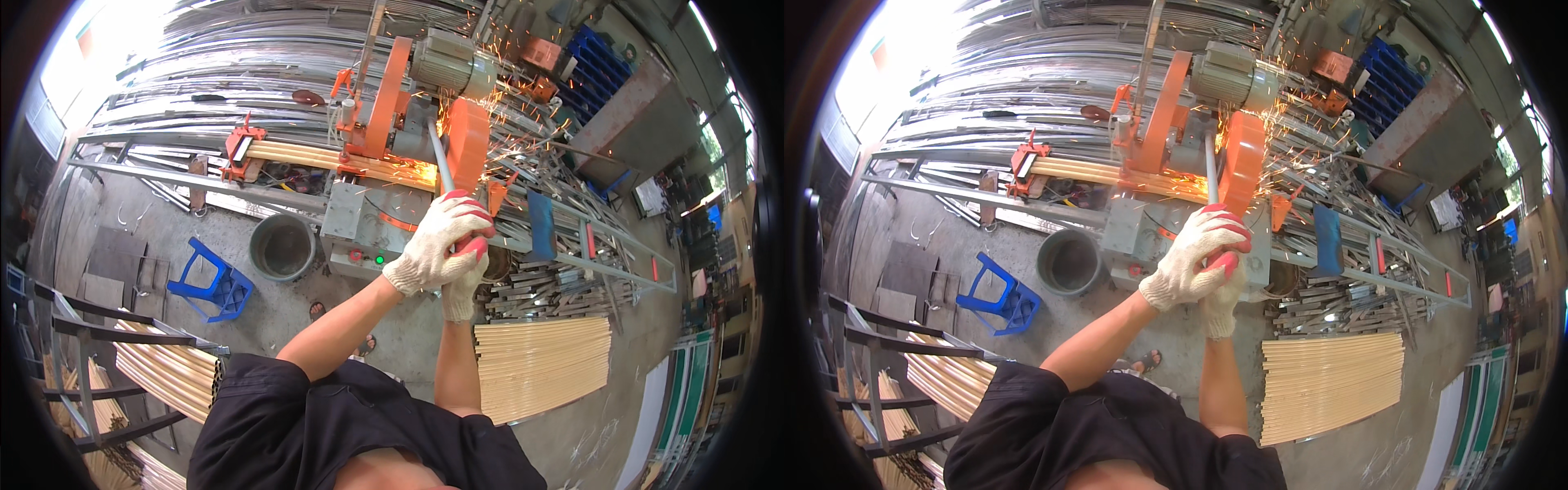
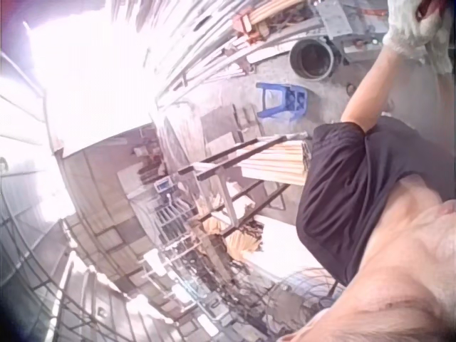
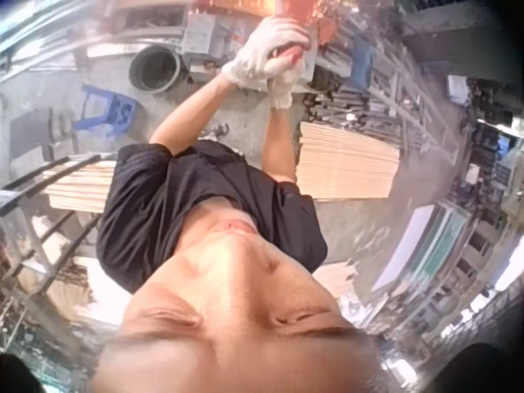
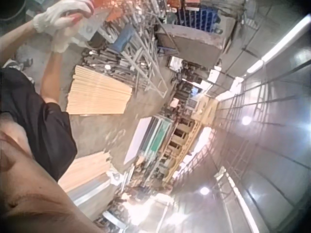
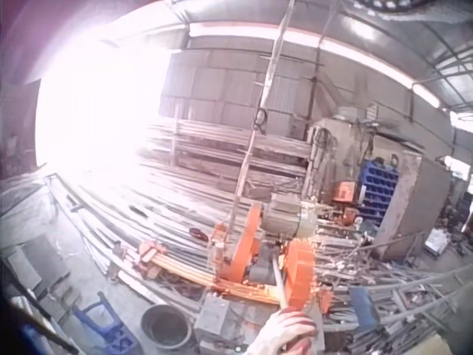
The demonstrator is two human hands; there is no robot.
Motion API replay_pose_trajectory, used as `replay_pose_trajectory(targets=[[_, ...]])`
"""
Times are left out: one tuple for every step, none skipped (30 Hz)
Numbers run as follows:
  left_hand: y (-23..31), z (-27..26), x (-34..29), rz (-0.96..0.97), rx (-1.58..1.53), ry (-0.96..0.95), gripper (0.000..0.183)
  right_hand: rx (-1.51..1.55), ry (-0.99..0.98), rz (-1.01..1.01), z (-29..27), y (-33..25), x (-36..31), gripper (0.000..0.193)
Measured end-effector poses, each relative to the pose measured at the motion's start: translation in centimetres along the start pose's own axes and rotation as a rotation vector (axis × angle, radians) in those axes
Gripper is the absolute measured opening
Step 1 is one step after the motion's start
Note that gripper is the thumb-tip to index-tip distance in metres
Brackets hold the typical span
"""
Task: The person picks up several metal tubes from a stack on the floor, places them into a circular saw machine, and lowers the saw to cut the tubes.
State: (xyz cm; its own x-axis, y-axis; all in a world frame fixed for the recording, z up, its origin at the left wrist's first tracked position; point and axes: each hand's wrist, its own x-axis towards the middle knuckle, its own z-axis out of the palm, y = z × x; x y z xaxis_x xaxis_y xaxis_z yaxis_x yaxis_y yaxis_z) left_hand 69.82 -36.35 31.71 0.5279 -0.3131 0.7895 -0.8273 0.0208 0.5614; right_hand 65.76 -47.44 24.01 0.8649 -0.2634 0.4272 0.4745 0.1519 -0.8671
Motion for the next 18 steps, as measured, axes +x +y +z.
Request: replay_pose_trajectory(targets=[[0.0, 0.0, 0.0, -0.001, -0.004, 0.009, 0.025, 0.042, 0.008, 0.006, 0.2, 0.0, -0.1, 0.046], [0.0, 0.0, -0.1, -0.002, -0.01, 0.014, 0.026, 0.083, 0.018, 0.01, 0.3, 0.0, -0.2, 0.046], [0.1, -0.1, -0.1, -0.023, -0.012, 0.01, 0.026, 0.076, 0.004, 0.022, 0.3, 0.0, -0.3, 0.046], [-0.1, 0.0, -0.2, -0.023, -0.023, -0.002, 0.026, 0.07, -0.011, 0.035, 0.4, 0.1, -0.4, 0.046], [-0.3, 0.0, -0.2, -0.021, -0.008, -0.005, 0.027, 0.114, 0.001, 0.053, 0.5, 0.1, -0.4, 0.047], [-0.4, 0.1, -0.2, -0.019, 0.008, -0.006, 0.027, 0.158, 0.016, 0.07, 0.5, 0.2, -0.5, 0.047], [-0.5, 0.2, -0.3, -0.017, 0.004, -0.008, 0.028, 0.145, 0.01, 0.026, 0.0, 1.1, -0.5, 0.048], [-0.6, 0.3, -0.4, -0.021, 0.005, -0.012, 0.028, 0.133, 0.002, -0.013, 0.0, 1.4, -0.6, 0.048], [-0.7, 0.3, -0.5, -0.025, 0.001, -0.021, 0.029, 0.136, 0.004, -0.009, -0.1, 1.4, -0.7, 0.048], [-0.8, 0.4, -0.6, -0.03, -0.001, -0.029, 0.029, 0.086, 0.015, -0.003, -0.1, 1.3, -0.7, 0.049], [-0.7, 0.4, -0.6, -0.034, 0.003, -0.029, 0.029, 0.035, 0.024, 0.004, 0.0, 1.2, -0.7, 0.049], [-0.6, 0.4, -0.6, -0.027, 0.002, -0.026, 0.028, 0.039, 0.022, 0.008, -0.2, 1.5, -0.9, 0.049], [-0.5, 0.4, -0.7, -0.02, 0.002, -0.022, 0.028, 0.067, 0.026, 0.021, -0.4, 2.0, -1.1, 0.049], [-0.6, 0.4, -0.7, -0.021, 0.004, -0.019, 0.028, 0.091, 0.029, 0.033, -0.5, 2.1, -1.1, 0.049], [-0.9, 0.5, -0.9, -0.008, -0.004, -0.016, 0.028, 0.091, 0.026, 0.034, -0.5, 2.2, -1.2, 0.049], [-1.0, 0.5, -0.9, 0.005, -0.011, -0.014, 0.028, 0.081, 0.024, 0.027, -0.5, 2.1, -1.2, 0.05], [-1.0, 0.5, -1.0, 0.002, -0.01, -0.007, 0.028, 0.068, 0.018, 0.021, -0.5, 2.1, -1.2, 0.051], [-1.1, 0.4, -1.1, 0.002, -0.014, -0.006, 0.028, 0.065, 0.013, 0.024, -0.4, 2.0, -1.2, 0.051]])
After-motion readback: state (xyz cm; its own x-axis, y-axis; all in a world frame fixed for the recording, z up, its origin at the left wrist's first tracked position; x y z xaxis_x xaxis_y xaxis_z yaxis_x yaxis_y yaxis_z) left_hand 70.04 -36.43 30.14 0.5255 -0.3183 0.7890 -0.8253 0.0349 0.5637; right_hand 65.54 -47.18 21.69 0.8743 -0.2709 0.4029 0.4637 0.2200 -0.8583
